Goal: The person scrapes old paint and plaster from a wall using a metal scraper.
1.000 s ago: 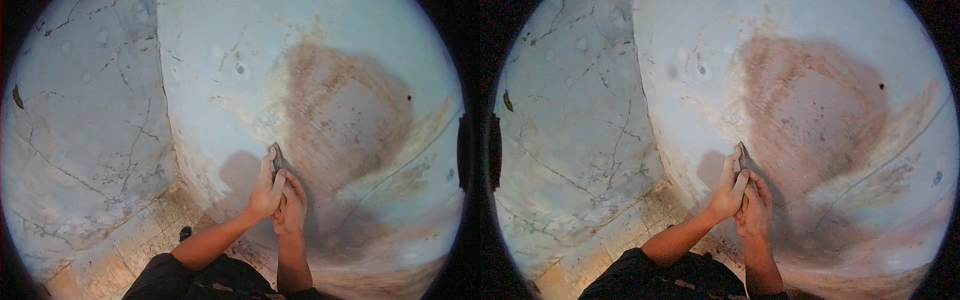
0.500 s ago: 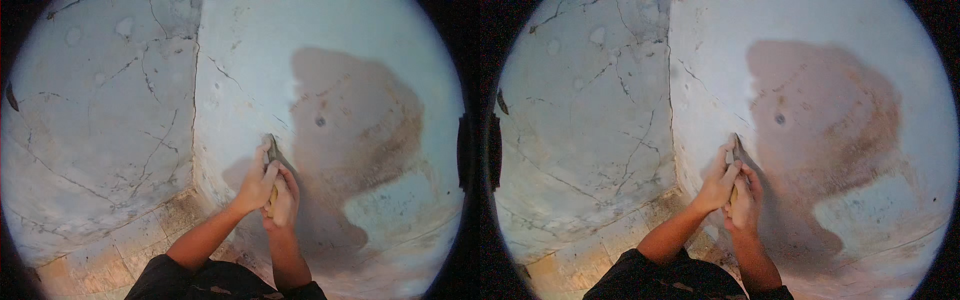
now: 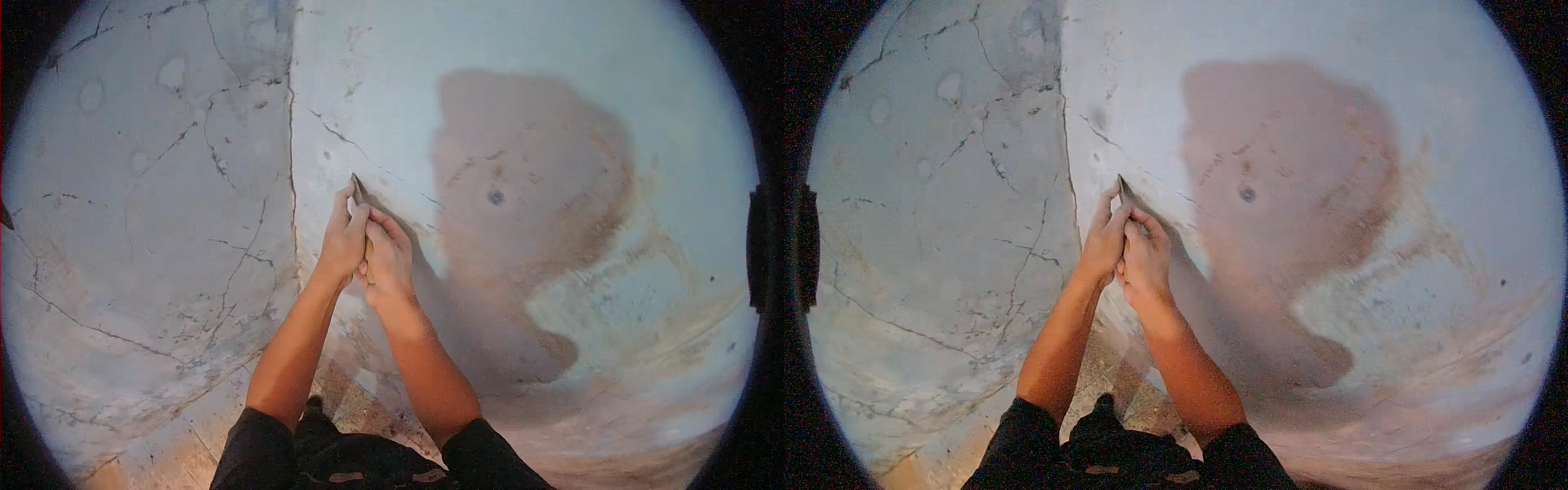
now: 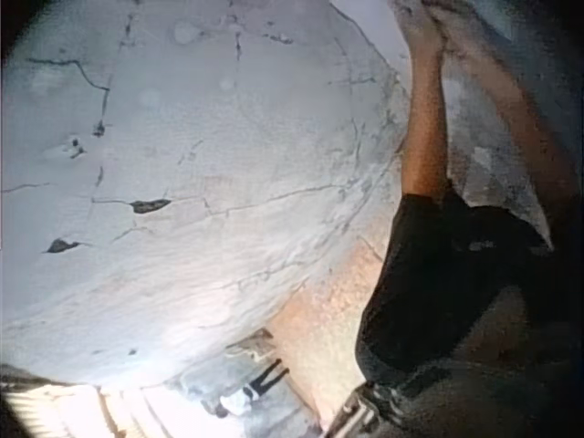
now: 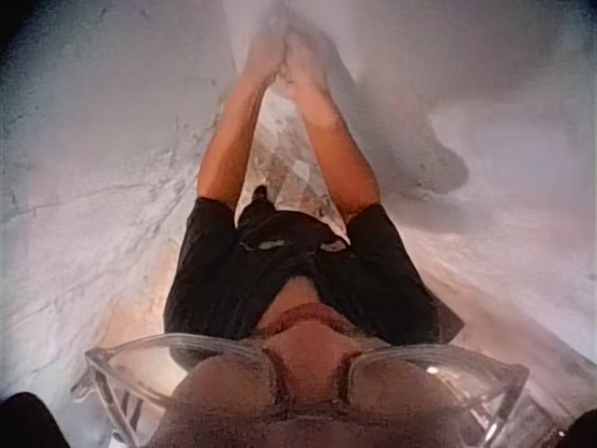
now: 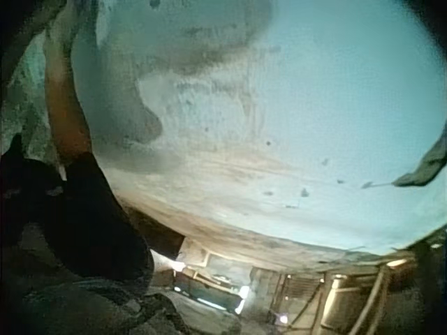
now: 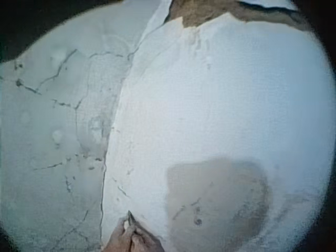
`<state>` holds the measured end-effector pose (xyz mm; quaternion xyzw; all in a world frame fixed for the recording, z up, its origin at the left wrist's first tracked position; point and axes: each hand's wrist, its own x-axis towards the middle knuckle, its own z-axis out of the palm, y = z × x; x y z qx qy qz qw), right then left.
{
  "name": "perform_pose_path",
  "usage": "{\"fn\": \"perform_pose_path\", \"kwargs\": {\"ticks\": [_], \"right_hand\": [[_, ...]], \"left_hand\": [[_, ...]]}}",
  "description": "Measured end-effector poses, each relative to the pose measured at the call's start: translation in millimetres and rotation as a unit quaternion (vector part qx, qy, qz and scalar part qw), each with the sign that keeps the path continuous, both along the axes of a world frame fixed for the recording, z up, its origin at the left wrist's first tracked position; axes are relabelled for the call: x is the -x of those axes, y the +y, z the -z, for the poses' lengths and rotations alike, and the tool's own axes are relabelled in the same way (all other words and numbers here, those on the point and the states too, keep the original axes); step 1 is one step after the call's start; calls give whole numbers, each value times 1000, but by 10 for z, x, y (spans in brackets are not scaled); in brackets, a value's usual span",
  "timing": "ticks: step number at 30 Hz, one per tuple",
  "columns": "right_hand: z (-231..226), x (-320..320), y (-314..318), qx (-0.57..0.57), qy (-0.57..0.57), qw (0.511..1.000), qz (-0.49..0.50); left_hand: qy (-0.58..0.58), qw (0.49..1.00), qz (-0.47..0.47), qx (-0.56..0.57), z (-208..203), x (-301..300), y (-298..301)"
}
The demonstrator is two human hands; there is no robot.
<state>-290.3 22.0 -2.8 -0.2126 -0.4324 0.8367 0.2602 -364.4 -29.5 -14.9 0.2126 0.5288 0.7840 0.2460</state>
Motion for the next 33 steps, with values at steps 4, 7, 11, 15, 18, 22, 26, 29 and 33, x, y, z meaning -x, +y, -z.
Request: {"fn": "perform_pose_path", "kwargs": {"ticks": [4, 7, 11, 15, 18, 22, 26, 29, 33], "right_hand": [[-5, -800, -40, 4, -19, 1000, 20], [-115, -1654, 123, -6, -41, 998, 40], [-96, -2618, 254, 1, -68, 994, 83], [-160, -3375, 310, -18, -82, 990, 114], [-182, -3639, 391, -38, -65, 991, 111], [-252, -3442, 384, -5, -75, 990, 116], [-232, -3230, 407, -12, -28, 996, 86], [-195, -2944, 364, -11, -10, 998, 55], [-251, -2525, 310, -7, 5, 998, 66]], "left_hand": [[130, 991, -37, 11, 378, -604, 132], [139, 990, -36, 14, 190, -1569, 303], [152, 988, -14, -5, 219, -2529, 470], [146, 988, 40, -16, 348, -3267, 641], [167, 984, 29, -46, 274, -3520, 721], [185, 981, -39, -50, 237, -3402, 755], [172, 985, -19, -27, -7, -3137, 615], [140, 990, -12, -19, -111, -2891, 483], [117, 988, -39, -88, -79, -2513, 550]]}}
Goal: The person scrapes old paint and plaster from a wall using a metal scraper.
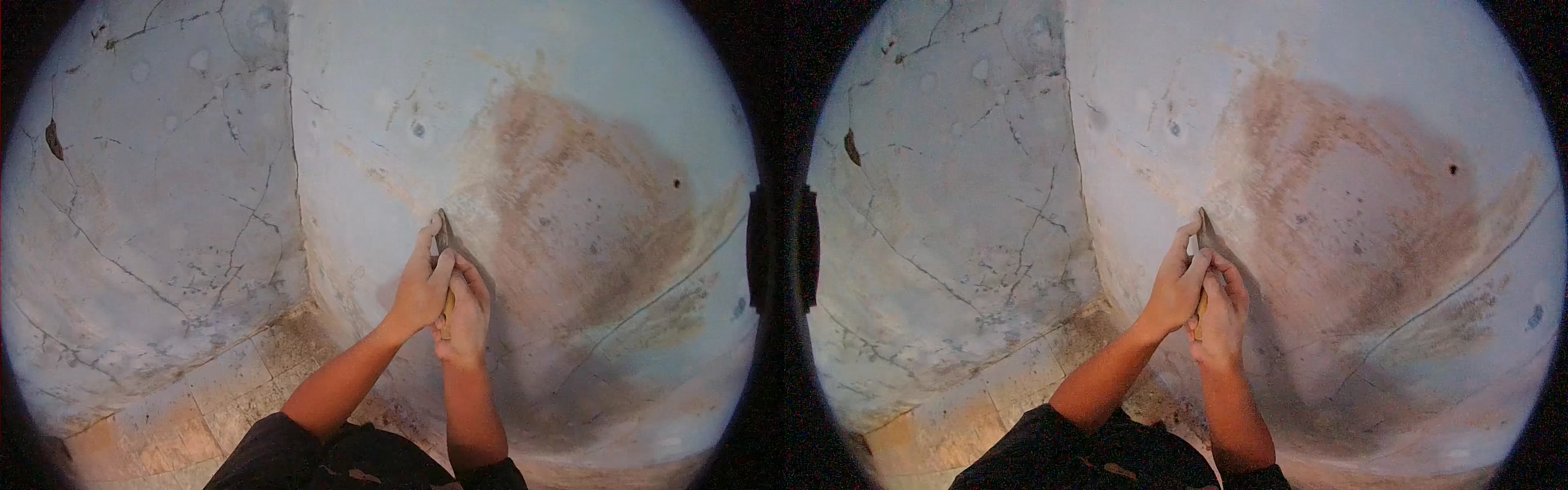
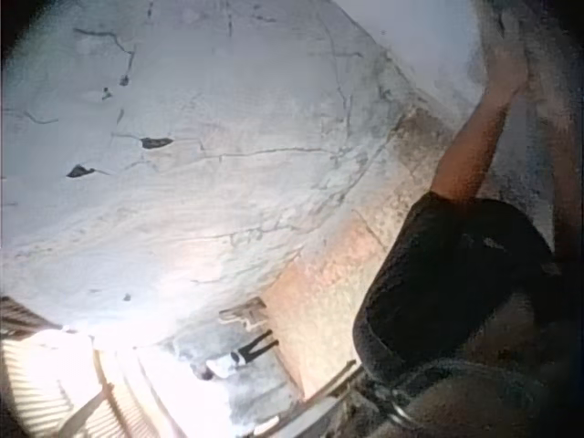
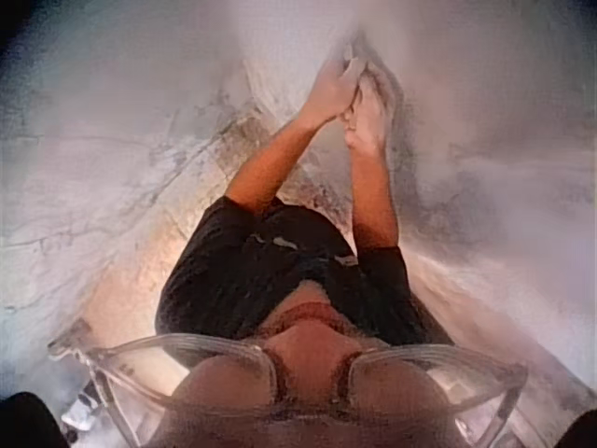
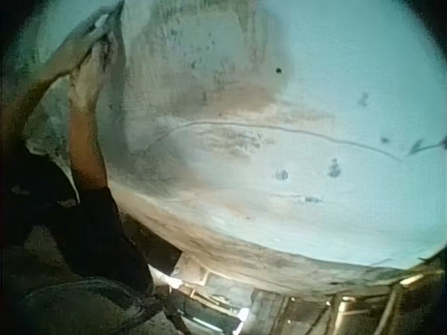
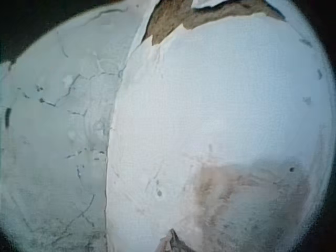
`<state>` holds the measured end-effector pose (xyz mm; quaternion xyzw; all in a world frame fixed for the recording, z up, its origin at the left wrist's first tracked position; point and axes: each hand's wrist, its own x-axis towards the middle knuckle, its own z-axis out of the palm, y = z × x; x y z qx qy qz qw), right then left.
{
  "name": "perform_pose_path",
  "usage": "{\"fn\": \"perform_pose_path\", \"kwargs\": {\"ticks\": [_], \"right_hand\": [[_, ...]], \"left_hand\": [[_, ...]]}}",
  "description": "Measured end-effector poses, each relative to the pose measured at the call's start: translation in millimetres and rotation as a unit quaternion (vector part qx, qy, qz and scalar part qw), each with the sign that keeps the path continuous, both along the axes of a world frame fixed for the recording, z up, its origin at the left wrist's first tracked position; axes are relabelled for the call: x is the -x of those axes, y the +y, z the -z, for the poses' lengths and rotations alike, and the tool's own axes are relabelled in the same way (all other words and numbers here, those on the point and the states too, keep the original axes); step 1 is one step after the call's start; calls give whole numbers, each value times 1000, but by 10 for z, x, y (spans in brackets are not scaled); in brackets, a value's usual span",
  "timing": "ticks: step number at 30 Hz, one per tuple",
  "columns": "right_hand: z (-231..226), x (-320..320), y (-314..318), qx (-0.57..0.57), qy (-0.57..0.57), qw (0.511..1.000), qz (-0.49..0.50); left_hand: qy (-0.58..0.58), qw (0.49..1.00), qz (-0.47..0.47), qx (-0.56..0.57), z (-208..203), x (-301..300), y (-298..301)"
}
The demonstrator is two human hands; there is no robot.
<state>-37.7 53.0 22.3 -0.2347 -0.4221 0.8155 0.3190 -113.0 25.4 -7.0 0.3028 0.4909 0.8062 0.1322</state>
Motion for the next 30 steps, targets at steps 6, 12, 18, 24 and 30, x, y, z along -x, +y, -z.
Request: {"fn": "perform_pose_path", "kwargs": {"ticks": [6, 12, 18, 24, 30], "right_hand": [[-46, 664, -93, -38, -46, 998, -25], [-29, 1589, -327, -11, -39, 999, -35], [-100, 2449, -483, 3, -26, 998, -49], [-56, 2423, -480, 23, -17, 998, -48], [-39, 1132, -270, 11, -19, 999, -23]], "left_hand": [[-33, 997, 30, 64, -143, 686, -237], [-39, 998, 12, 41, 28, 1651, -391], [-39, 998, -6, 56, -120, 2500, -600], [-20, 998, -20, 59, 40, 2499, -537], [83, 992, -55, 78, 227, 1298, -213]]}}
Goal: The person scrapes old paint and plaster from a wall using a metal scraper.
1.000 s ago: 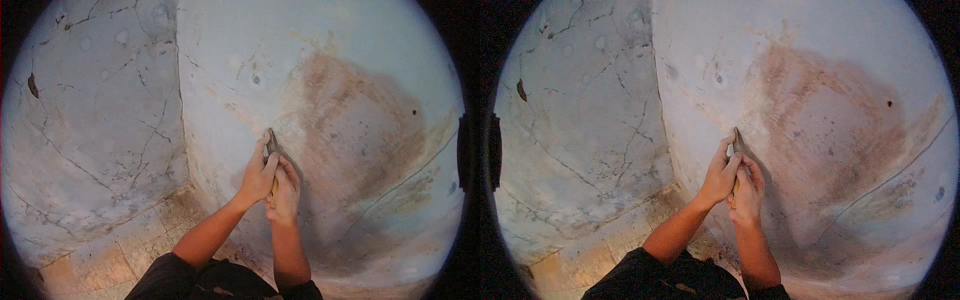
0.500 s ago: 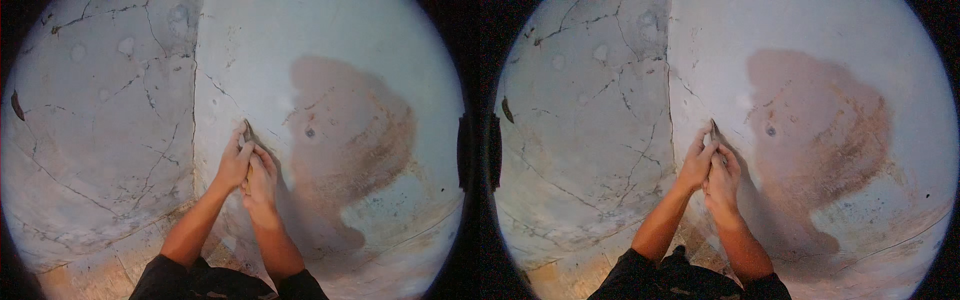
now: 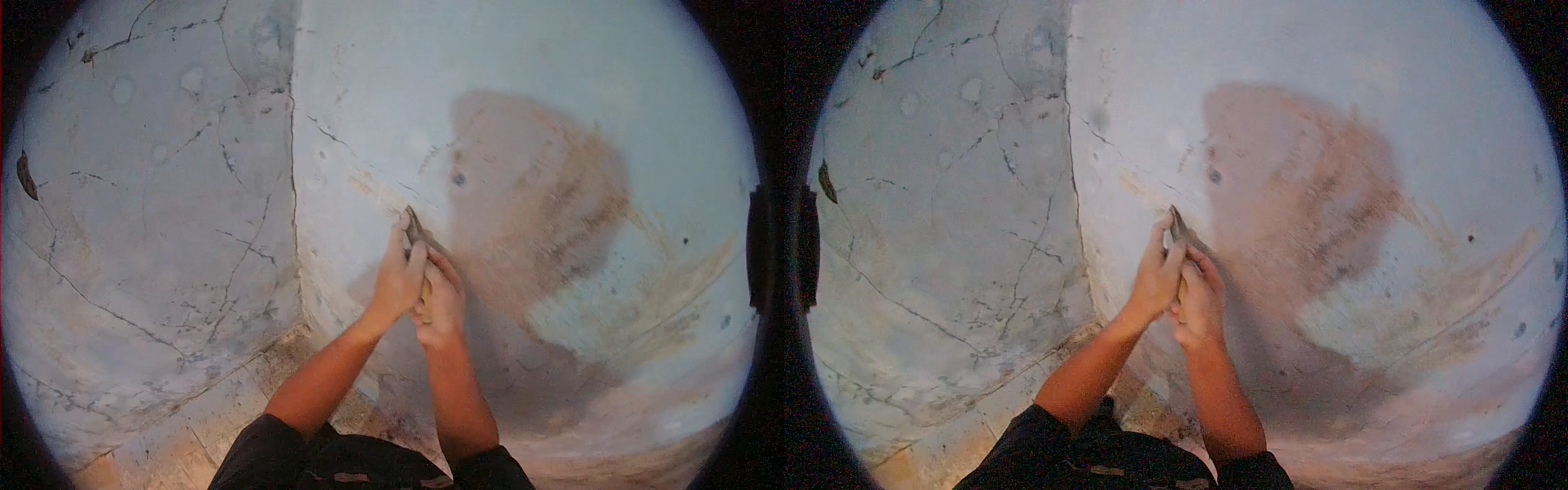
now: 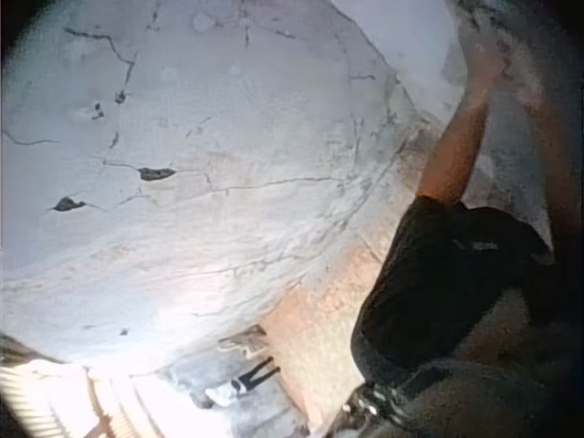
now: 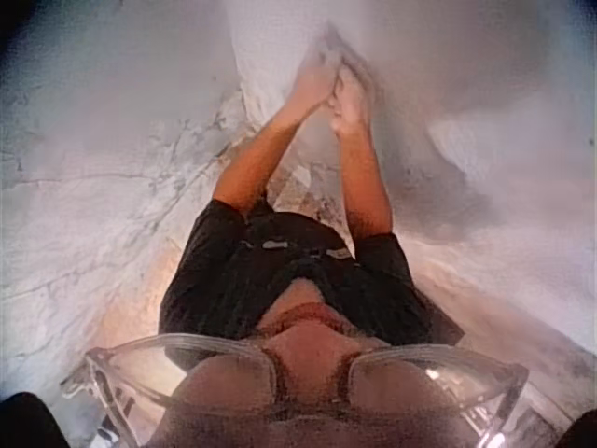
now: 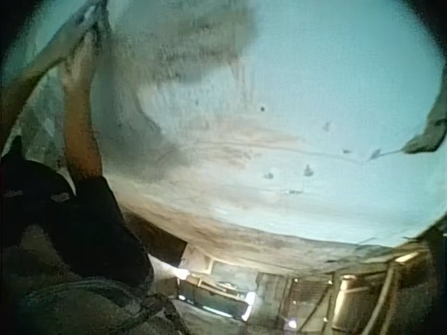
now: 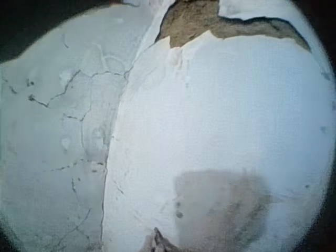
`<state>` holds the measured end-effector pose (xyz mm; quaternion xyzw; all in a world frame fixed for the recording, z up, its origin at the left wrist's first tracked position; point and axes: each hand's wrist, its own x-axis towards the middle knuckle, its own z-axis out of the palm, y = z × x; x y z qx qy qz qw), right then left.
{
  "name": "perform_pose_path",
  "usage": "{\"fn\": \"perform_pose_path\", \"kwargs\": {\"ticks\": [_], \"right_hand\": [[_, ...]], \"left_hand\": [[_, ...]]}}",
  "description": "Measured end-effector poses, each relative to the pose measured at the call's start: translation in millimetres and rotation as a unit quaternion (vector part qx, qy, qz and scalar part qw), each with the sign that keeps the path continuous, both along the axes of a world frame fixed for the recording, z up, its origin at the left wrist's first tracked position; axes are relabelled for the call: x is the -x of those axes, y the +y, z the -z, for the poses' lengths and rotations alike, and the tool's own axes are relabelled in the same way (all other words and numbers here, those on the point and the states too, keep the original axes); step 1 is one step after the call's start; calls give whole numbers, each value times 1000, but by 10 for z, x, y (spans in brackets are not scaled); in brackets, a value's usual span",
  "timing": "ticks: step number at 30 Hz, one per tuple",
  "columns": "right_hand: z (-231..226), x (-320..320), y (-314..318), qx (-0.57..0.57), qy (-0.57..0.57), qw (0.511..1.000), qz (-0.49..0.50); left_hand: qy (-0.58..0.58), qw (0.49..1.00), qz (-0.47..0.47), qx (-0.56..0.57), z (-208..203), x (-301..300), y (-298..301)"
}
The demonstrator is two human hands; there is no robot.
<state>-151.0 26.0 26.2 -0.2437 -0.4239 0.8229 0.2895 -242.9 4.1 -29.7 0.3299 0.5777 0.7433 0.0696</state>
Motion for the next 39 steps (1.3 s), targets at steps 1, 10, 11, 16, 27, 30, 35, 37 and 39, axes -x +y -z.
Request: {"fn": "perform_pose_path", "kwargs": {"ticks": [1, 10, 11, 16, 27, 30, 35, 37, 39], "right_hand": [[-7, -220, 11, 1, -26, 999, 18], [264, -2304, 333, -16, -31, 995, 92], [290, -2467, 347, -18, -21, 996, 88], [178, -3064, 312, -21, -67, 988, 139], [127, -3182, 415, -56, -109, 986, 117], [88, -3135, 446, -38, -89, 989, 112], [174, -2727, 587, -55, -122, 990, 44], [193, -2506, 518, -57, -113, 991, 49], [215, -2271, 441, -58, -102, 992, 43]], "left_hand": [[1, 1000, 1, 2, 29, -238, 32], [135, 990, -1, -25, 317, -2259, 452], [28, 995, 96, -3, 246, -2461, 388], [-31, 985, 169, -16, 242, -3131, 396], [-201, 948, 244, -38, 80, -3260, 359], [-149, 965, 207, -59, 185, -3291, 455], [-134, 983, 113, -53, 285, -2860, 511], [-202, 967, 145, -55, 247, -2661, 438], [-147, 982, 111, -32, 349, -2435, 427]]}}
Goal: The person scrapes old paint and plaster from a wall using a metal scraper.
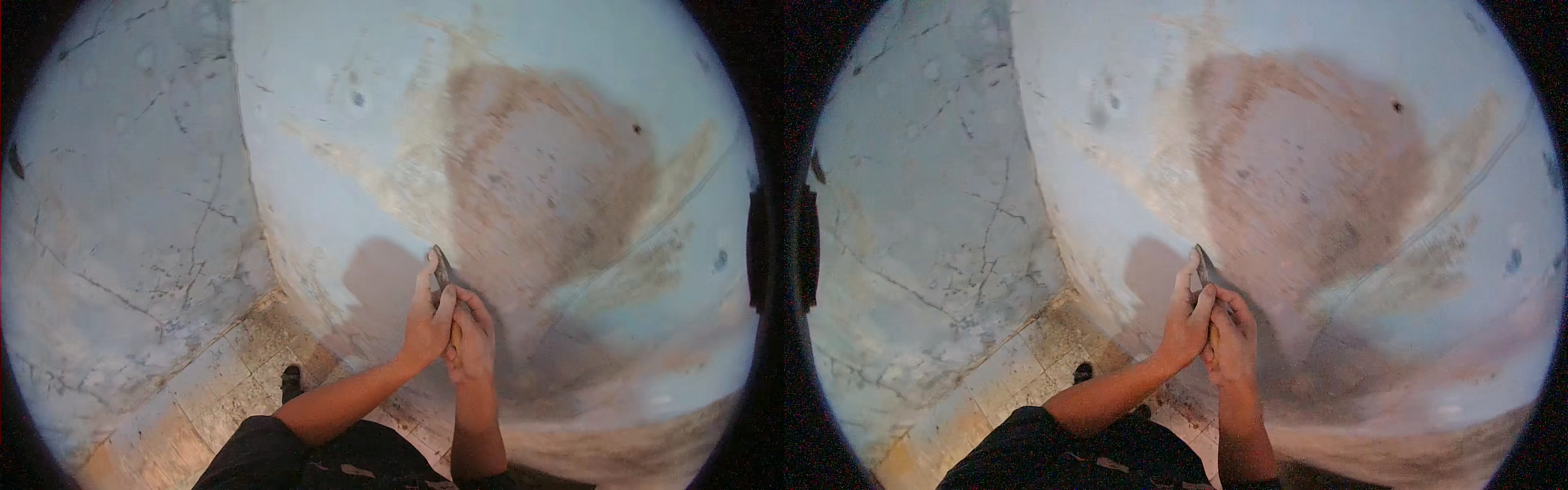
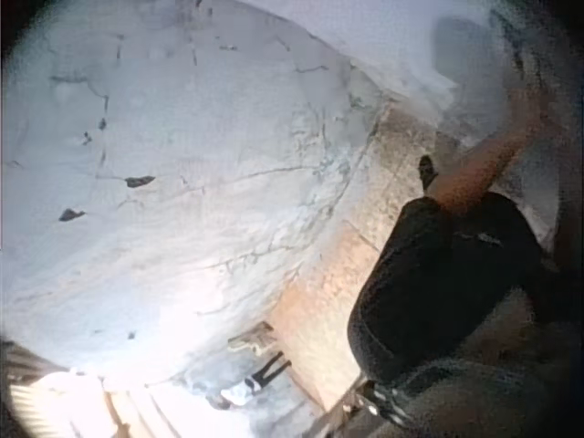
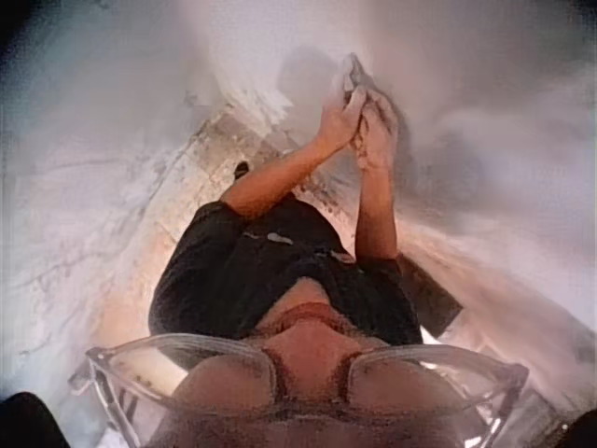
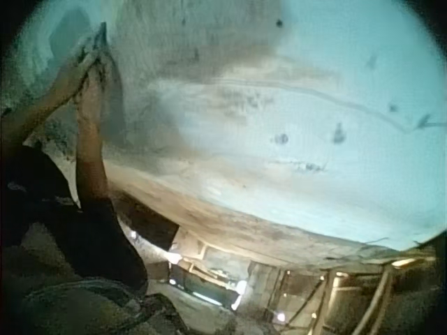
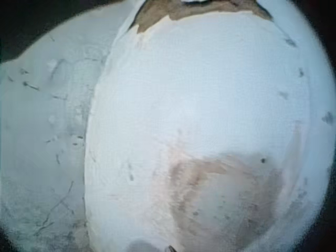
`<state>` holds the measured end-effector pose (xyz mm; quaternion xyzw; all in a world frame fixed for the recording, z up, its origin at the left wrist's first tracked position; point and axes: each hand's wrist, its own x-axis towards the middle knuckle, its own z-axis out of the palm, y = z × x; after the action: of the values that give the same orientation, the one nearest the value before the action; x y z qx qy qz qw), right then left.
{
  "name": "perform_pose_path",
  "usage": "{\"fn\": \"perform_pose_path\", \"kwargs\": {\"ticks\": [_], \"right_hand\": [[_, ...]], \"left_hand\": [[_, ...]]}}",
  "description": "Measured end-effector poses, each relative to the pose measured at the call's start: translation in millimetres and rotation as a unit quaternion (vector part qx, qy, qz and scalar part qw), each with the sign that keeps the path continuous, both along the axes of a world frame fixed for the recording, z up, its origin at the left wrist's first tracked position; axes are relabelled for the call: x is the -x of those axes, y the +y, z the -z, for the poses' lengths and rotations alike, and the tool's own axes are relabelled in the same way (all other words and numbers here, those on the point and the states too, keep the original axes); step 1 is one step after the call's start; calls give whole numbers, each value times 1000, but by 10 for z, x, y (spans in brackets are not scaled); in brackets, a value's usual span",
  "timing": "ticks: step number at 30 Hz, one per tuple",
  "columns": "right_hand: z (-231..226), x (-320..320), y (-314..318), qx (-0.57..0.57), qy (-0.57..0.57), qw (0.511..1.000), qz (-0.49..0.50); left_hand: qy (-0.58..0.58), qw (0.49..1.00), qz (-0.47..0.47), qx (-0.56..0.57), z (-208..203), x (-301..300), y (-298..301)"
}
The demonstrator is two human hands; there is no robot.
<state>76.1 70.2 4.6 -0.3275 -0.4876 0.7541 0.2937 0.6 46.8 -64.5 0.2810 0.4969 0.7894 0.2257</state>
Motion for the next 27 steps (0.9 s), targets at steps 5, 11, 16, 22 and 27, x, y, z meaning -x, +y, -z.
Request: {"fn": "perform_pose_path", "kwargs": {"ticks": [5, 11, 16, 22, 27], "right_hand": [[144, 647, -96, 11, 42, 999, -15], [208, 1571, -293, 16, 77, 997, -17], [319, 2351, -382, 6, 69, 997, -43], [297, 3508, -734, 13, 50, 998, -34], [321, 3848, -741, 23, 105, 990, -97]], "left_hand": [[8, 1000, -4, -24, -87, 686, -192], [-16, 998, -15, -51, -40, 1582, -351], [-33, 999, -7, -25, 13, 2389, -490], [7, 999, -38, -25, 46, 3572, -821], [-7, 999, -36, 8, -51, 3914, -898]]}}
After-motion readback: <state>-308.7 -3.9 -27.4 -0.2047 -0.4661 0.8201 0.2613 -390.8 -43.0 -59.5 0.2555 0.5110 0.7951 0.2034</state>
